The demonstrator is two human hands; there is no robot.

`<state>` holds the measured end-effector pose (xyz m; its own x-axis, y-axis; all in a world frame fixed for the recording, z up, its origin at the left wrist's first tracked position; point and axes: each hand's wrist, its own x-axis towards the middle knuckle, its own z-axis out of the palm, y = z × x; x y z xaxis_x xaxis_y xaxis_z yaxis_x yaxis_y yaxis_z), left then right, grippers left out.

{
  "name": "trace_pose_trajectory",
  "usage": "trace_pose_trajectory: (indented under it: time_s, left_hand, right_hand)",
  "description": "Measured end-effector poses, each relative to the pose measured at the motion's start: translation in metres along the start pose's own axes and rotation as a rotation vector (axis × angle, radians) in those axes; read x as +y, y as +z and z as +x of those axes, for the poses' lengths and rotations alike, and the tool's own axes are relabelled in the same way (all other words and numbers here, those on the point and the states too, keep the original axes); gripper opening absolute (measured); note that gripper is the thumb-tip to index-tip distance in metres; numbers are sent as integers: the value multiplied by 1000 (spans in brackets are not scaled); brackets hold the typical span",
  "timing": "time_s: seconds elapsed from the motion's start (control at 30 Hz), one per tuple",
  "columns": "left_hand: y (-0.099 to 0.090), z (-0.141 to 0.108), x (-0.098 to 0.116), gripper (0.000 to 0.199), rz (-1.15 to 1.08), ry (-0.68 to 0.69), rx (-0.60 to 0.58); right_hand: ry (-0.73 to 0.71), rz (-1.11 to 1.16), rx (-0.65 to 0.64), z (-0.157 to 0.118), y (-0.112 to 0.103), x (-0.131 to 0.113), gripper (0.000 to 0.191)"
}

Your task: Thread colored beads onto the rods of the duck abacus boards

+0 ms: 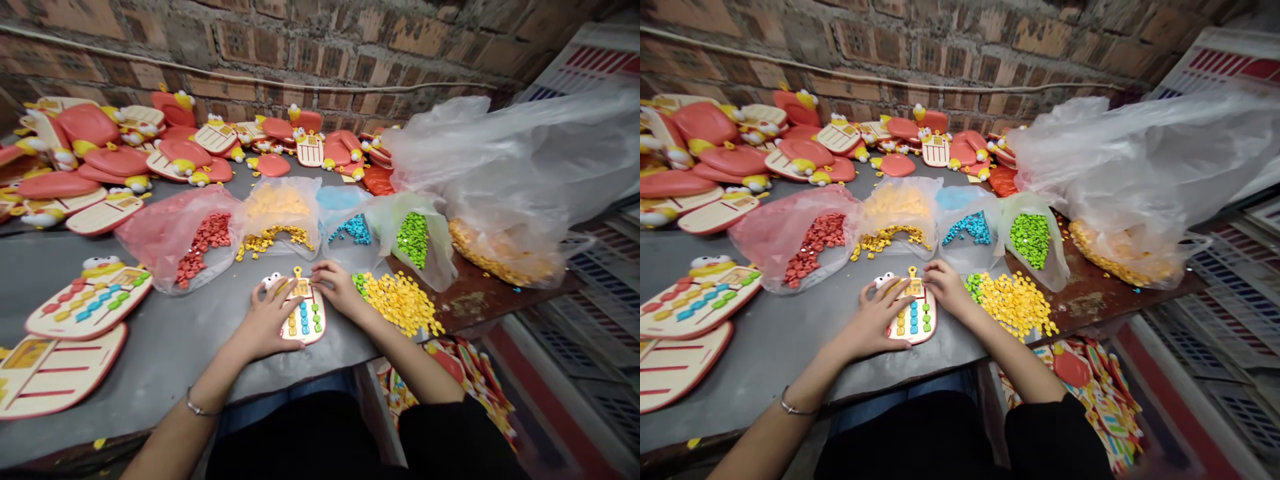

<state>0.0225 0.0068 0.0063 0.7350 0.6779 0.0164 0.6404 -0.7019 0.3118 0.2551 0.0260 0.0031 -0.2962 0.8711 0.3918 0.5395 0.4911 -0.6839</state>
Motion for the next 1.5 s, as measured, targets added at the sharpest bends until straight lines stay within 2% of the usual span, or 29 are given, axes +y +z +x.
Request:
trace_pose_trajectory:
  time_s: [0.1,0.17,0.23,0.33,0.37,0.43,0.5,0.57,0.63,0.73,0.97,1.07,1.2,1.33,1.5]
  left_hand:
    - [0,0,0,86,-4,-4,8]
    - [0,0,1,85,2,-8,16]
    - [1,0,1,85,7,-11,22]
    - [1,-1,1,84,4,-13,20]
    - [1,-1,1,83,3,-13,19]
    - [2,-1,1,83,5,-14,17]
    - [2,-1,2,81,13,-13,15]
    - [2,0,2,79,25,-15,14]
    - [2,0,3,77,42,-17,11]
    - [2,0,3,76,64,-17,11]
    - [4,0,2,73,65,-9,26]
    - [4,0,2,72,69,-8,23]
    - [5,0,1,71,58,-7,28]
    - [4,0,1,76,34,-16,19]
    - [1,0,3,77,29,-20,16]
  right_hand:
    - [-38,-129,-74,1,13,4,17]
    - [-46,-213,-92,0,13,2,15]
    - [-56,-214,-159,-4,6,-7,13]
    - [-47,-60,-266,-16,-15,-26,12]
    - [-21,-17,-244,-22,-24,-31,12]
    - [60,4,-79,-37,-43,-34,12]
    - [149,-65,133,-56,-64,-25,13]
    - [240,-189,285,-76,-85,-9,13]
    - [326,-310,340,-93,-101,9,13]
    - [404,-416,292,-109,-111,29,14]
    - [455,-614,117,-100,-87,36,10]
    - [467,-643,101,-94,-82,39,10]
    - [416,-576,123,-92,-82,37,12]
    - [308,-407,147,-96,-70,13,9]
    - [149,-292,98,-111,-35,-27,12]
